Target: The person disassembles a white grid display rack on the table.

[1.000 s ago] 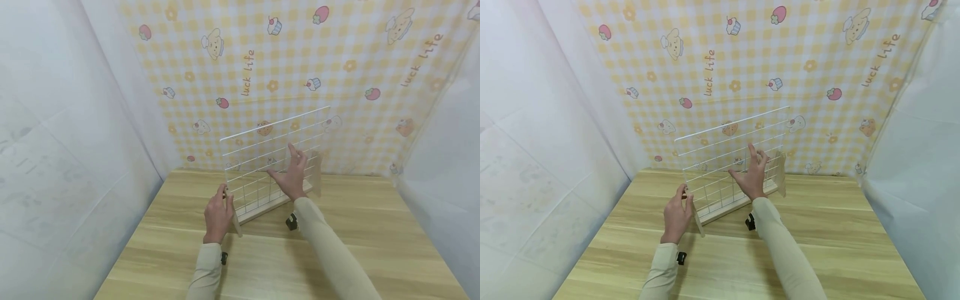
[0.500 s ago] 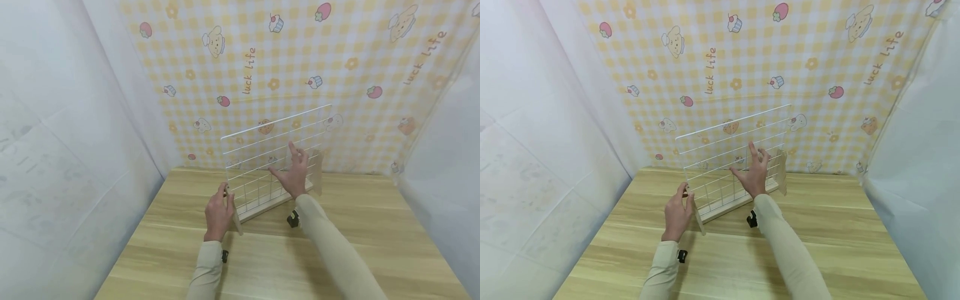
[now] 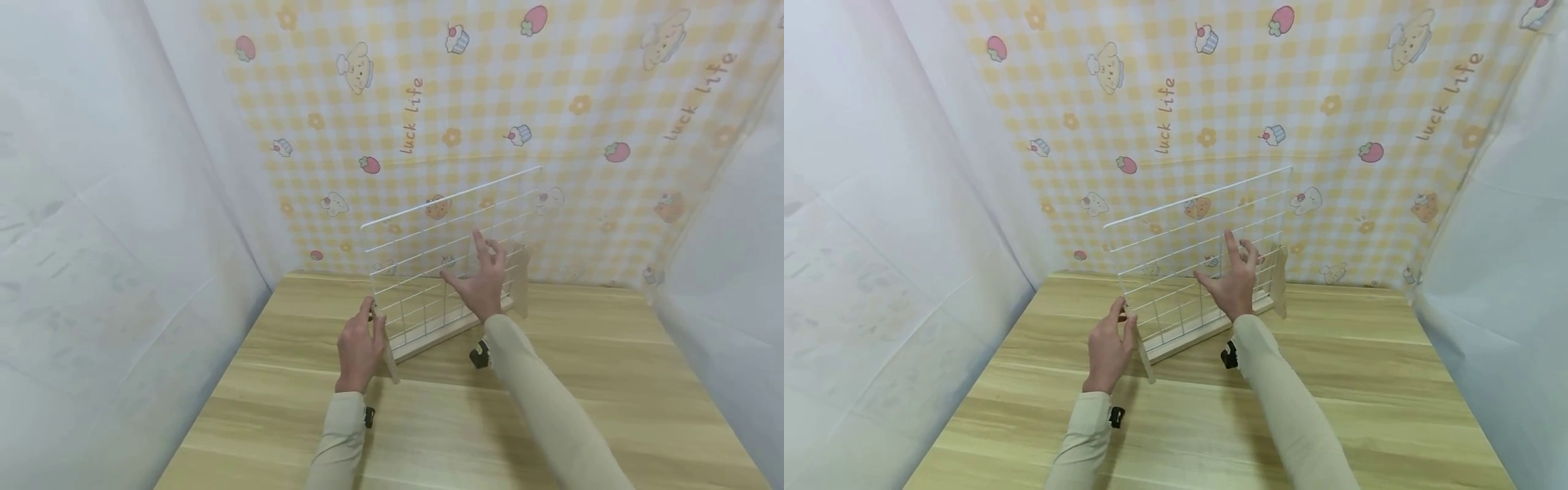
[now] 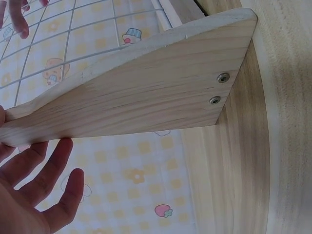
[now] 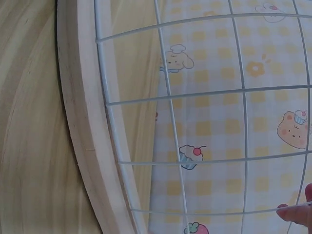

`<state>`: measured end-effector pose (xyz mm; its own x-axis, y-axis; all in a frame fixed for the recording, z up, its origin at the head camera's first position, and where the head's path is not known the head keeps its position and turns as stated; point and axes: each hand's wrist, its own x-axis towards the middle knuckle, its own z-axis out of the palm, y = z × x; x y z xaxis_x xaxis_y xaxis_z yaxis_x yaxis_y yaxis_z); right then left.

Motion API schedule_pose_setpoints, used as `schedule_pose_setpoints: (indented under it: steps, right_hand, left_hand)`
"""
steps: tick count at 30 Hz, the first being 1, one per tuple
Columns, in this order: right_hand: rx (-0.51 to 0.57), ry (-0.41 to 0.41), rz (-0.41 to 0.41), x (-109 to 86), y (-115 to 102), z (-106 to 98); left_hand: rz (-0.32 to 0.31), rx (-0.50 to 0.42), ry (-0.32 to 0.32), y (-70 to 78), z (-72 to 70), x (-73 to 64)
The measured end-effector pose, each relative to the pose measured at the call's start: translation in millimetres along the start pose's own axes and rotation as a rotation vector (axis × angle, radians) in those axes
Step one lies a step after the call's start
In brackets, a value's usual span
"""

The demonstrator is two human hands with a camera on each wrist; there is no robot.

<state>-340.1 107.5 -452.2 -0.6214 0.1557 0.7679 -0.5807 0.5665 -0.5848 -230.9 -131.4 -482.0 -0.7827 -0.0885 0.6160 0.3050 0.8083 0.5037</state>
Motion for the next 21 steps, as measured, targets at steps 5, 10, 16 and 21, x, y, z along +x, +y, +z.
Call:
schedule_pose_setpoints:
  steps: [5,10,16,21]
  right_hand:
    - [-0.008,0.019,0.036,2.5,3,-4]
    - [-0.010,0.050,0.027,18.6,0,-9]
    - [-0.007,0.009,0.036,27.2,-8,-11]
    - [0.002,0.008,0.026,33.5,-14,-11]
  left_hand:
    - [0.051,0.030,0.010,0.7,0.8,-0.3]
    - [0.129,0.077,0.039,1.1,2.5,2.8]
    - [0.139,0.072,0.064,-1.1,5.0,3.2]
    - [0.121,0.082,0.066,-3.2,3.9,1.9]
